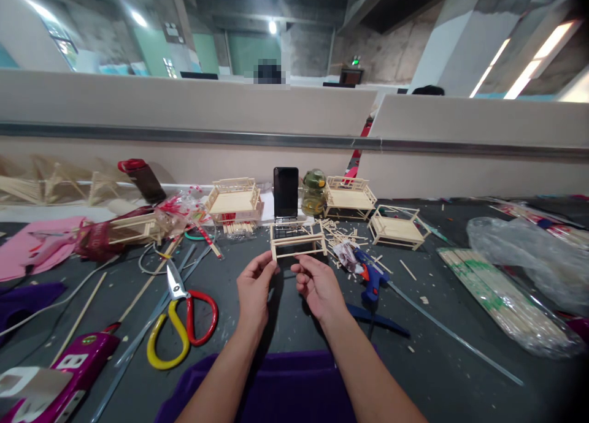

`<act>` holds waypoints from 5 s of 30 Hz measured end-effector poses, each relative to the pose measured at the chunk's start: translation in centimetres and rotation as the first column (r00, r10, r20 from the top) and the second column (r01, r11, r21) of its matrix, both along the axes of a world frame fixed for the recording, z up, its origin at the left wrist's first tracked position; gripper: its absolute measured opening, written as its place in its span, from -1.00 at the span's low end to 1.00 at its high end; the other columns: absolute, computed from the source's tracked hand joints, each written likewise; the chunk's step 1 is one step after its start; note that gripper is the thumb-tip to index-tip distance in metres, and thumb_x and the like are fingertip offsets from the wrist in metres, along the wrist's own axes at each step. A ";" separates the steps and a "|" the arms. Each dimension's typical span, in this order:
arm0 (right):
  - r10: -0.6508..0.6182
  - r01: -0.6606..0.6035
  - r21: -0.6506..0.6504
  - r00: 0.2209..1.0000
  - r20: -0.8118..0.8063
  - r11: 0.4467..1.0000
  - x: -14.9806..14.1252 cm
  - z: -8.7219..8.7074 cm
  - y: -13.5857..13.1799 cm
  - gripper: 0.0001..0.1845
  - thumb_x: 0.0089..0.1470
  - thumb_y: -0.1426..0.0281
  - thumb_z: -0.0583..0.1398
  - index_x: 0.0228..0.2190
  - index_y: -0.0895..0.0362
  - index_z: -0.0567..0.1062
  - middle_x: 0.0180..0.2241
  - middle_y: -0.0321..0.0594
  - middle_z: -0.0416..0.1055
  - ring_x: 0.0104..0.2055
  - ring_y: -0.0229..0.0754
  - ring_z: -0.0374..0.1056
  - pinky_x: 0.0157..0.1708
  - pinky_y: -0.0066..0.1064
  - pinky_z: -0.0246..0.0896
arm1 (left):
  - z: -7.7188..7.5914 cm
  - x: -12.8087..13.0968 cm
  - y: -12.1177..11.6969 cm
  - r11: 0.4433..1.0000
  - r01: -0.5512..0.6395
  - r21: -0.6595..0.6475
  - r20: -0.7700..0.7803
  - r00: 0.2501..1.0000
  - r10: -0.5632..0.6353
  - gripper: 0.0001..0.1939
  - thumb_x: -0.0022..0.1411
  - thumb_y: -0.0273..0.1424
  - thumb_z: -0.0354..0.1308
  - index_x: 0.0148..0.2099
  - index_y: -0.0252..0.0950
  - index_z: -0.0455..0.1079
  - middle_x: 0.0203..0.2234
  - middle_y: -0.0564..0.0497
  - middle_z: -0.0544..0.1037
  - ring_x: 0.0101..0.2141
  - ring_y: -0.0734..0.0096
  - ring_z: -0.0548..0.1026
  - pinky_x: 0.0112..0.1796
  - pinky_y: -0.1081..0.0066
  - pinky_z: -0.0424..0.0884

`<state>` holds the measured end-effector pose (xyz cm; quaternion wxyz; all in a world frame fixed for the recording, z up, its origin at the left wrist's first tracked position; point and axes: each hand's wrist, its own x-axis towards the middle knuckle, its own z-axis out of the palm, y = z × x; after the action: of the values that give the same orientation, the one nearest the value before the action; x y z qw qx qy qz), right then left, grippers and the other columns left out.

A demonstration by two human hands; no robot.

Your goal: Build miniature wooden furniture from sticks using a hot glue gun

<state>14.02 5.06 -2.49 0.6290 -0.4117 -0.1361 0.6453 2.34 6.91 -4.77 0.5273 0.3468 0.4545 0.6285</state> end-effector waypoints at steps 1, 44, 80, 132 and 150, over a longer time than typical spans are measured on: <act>-0.001 0.001 -0.001 1.000 0.000 1.000 0.0 0.0 0.0 -0.72 -0.21 0.40 0.33 -0.35 0.22 0.52 -0.62 -0.27 0.45 -0.71 -0.43 0.15 -0.75 -0.63 0.06 | 0.0 0.0 0.0 1.000 -0.002 0.002 0.000 1.000 0.002 -0.63 -0.09 -0.35 0.35 -0.18 -0.36 0.53 -0.35 -0.05 0.59 -0.42 0.46 0.46 -0.30 0.43 0.35; 0.002 -0.002 -0.007 1.000 0.002 1.000 0.0 -0.1 0.1 -0.75 -0.15 0.43 0.29 -0.33 0.26 0.50 -0.62 -0.27 0.46 -0.72 -0.45 0.15 -0.75 -0.64 0.08 | -0.2 0.0 0.0 1.000 0.020 -0.024 0.054 0.998 -0.018 -0.63 -0.09 -0.44 0.29 -0.15 -0.37 0.51 -0.37 -0.04 0.58 -0.45 0.48 0.46 -0.32 0.44 0.34; -0.001 0.001 -0.006 1.000 -0.018 1.000 -0.1 -0.1 0.1 -0.76 -0.20 0.42 0.31 -0.37 0.23 0.53 -0.62 -0.25 0.46 -0.71 -0.43 0.16 -0.74 -0.62 0.06 | -0.1 0.1 0.0 0.999 0.009 -0.049 0.075 0.997 -0.005 -0.63 -0.12 -0.43 0.31 -0.17 -0.36 0.52 -0.38 -0.03 0.59 -0.46 0.49 0.48 -0.33 0.45 0.36; 0.013 -0.013 -0.007 1.000 -0.020 1.000 -0.1 0.0 0.1 -0.75 -0.18 0.42 0.30 -0.35 0.24 0.53 -0.60 -0.27 0.46 -0.71 -0.44 0.15 -0.74 -0.63 0.07 | -0.4 0.0 0.2 1.000 -0.002 -0.014 0.039 0.999 0.003 -0.62 -0.11 -0.40 0.35 -0.16 -0.36 0.52 -0.31 -0.07 0.59 -0.40 0.43 0.48 -0.27 0.39 0.39; 0.015 -0.015 -0.009 1.000 -0.014 1.000 -0.2 0.0 0.0 -0.75 -0.17 0.42 0.29 -0.34 0.25 0.52 -0.61 -0.27 0.46 -0.71 -0.45 0.15 -0.74 -0.64 0.08 | -0.4 0.0 0.1 1.000 -0.002 -0.009 0.046 0.999 0.002 -0.63 -0.11 -0.42 0.35 -0.17 -0.36 0.52 -0.32 -0.06 0.59 -0.39 0.44 0.47 -0.26 0.40 0.38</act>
<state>13.84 5.05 -2.46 0.6230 -0.4090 -0.1316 0.6536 2.36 7.02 -5.13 0.5386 0.3294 0.4455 0.6348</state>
